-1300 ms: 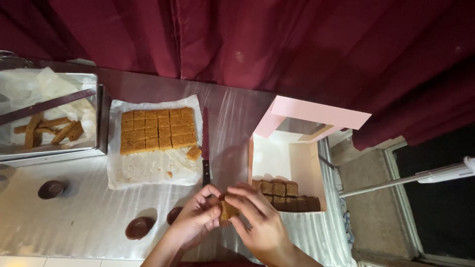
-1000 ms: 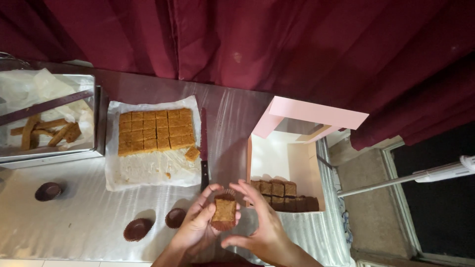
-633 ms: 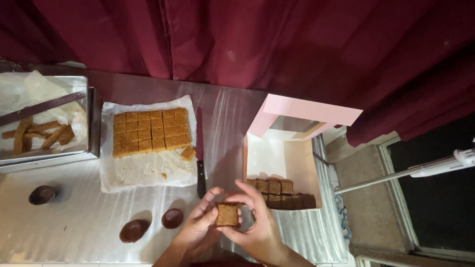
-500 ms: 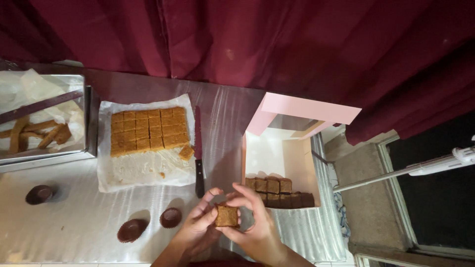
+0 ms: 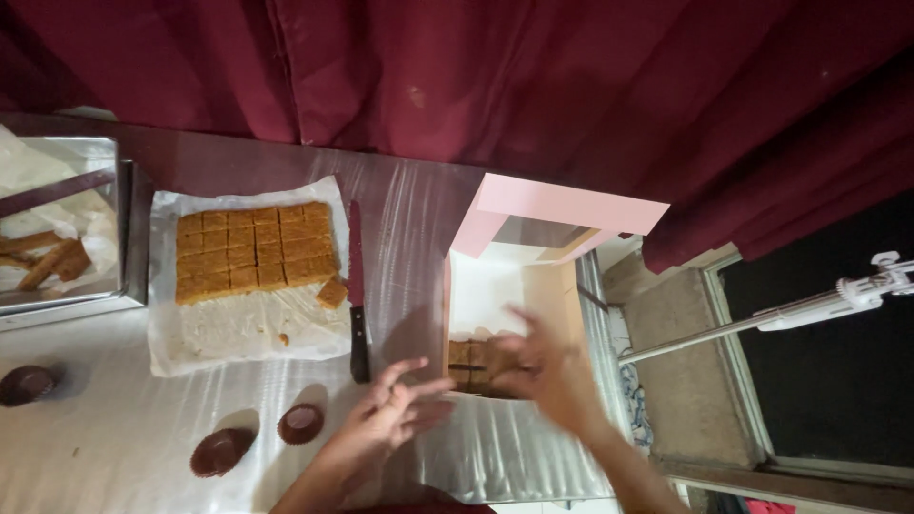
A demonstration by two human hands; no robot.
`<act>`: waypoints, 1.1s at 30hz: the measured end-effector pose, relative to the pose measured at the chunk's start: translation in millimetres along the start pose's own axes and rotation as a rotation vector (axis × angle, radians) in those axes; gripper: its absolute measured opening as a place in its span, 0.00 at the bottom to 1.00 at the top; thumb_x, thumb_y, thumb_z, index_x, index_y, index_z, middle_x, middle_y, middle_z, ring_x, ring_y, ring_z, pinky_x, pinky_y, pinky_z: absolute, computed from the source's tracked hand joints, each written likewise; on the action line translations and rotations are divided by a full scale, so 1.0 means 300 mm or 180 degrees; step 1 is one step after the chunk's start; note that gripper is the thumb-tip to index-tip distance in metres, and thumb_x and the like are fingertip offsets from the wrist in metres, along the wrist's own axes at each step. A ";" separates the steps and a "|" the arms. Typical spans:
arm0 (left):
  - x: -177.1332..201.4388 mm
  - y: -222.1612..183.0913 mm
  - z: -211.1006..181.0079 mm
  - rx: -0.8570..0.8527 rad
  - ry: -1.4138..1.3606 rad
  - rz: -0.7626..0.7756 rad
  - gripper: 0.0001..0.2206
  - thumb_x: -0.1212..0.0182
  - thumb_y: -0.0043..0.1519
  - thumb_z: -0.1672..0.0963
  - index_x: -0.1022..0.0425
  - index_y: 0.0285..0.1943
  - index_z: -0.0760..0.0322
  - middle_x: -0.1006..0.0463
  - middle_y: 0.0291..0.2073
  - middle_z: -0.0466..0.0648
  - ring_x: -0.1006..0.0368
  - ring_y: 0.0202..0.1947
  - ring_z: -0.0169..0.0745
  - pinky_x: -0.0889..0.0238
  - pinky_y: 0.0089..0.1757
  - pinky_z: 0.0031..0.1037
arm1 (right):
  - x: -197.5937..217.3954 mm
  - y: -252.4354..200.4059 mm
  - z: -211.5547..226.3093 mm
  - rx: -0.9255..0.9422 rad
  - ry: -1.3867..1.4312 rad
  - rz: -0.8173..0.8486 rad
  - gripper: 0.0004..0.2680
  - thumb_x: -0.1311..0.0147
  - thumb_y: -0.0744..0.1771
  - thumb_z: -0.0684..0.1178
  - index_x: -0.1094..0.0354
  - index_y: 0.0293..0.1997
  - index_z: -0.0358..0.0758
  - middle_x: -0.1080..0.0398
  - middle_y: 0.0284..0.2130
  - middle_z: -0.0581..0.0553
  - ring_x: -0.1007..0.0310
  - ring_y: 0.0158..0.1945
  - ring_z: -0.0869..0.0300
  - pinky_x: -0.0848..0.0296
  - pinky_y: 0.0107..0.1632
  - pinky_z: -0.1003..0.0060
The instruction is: The person picks up cut brown cake squares one at a time from a parchment-lined tray and places each into a brown paper cup, then arranges the filled cups inside a pink gift box. The person repeats this pick-cup-place cycle across the table, moving cups aside as they work.
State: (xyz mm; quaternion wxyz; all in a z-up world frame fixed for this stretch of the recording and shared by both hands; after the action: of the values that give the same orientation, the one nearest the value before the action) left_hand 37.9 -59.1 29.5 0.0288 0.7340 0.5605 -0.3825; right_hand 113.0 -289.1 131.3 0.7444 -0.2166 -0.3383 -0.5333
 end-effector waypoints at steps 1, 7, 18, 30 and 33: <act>0.032 0.008 0.000 -0.0004 -0.0009 0.0007 0.27 0.56 0.65 0.45 0.45 0.72 0.54 0.25 0.66 0.55 0.26 0.62 0.54 0.36 0.62 0.42 | 0.033 0.036 -0.067 0.0000 -0.0012 0.0001 0.28 0.32 0.60 0.43 0.42 0.65 0.59 0.21 0.49 0.52 0.23 0.57 0.49 0.23 0.56 0.55; 0.106 -0.077 -0.051 -0.0326 0.0694 -0.0296 0.28 0.52 0.64 0.45 0.38 0.69 0.61 0.22 0.62 0.54 0.23 0.58 0.52 0.32 0.58 0.42 | 0.054 0.138 -0.503 -0.0610 -0.0668 0.0647 0.35 0.29 0.56 0.38 0.45 0.69 0.55 0.19 0.44 0.42 0.18 0.48 0.49 0.21 0.51 0.55; 0.403 -0.333 -0.151 -0.0933 0.1171 -0.1885 0.21 0.42 0.63 0.52 0.29 0.61 0.69 0.17 0.52 0.53 0.22 0.54 0.44 0.30 0.52 0.33 | -0.033 0.146 -0.600 -0.0775 -0.0373 0.1430 0.34 0.39 0.61 0.36 0.51 0.74 0.57 0.23 0.45 0.35 0.18 0.51 0.50 0.18 0.52 0.58; 0.657 -0.495 -0.156 -0.0151 0.4392 -0.3224 0.22 0.27 0.51 0.53 0.21 0.57 0.53 0.23 0.52 0.58 0.27 0.51 0.64 0.32 0.52 0.44 | -0.133 0.270 -0.419 0.0756 -0.3522 0.1118 0.29 0.48 0.69 0.56 0.61 0.78 0.45 0.33 0.54 0.35 0.32 0.60 0.47 0.32 0.67 0.55; 0.620 -0.500 -0.196 0.0667 0.4296 -0.2867 0.22 0.27 0.52 0.51 0.23 0.57 0.48 0.20 0.48 0.55 0.25 0.51 0.57 0.31 0.53 0.41 | -0.305 0.348 -0.084 0.0437 -0.1471 0.0956 0.21 0.47 0.67 0.49 0.44 0.70 0.59 0.38 0.64 0.38 0.34 0.64 0.48 0.31 0.63 0.55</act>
State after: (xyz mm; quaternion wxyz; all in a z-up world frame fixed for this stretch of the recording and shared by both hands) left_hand -42.9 173.0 18.6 -0.5400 0.5096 0.6596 0.1165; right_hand 199.5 -211.8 51.0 0.7312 -0.3292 -0.4986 -0.3294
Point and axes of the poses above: each hand's wrist, its own y-axis towards the middle knuckle, its own x-axis out of the back of the hand, z = x × y, the point moved 3 cm from there along y, towards the middle knuckle
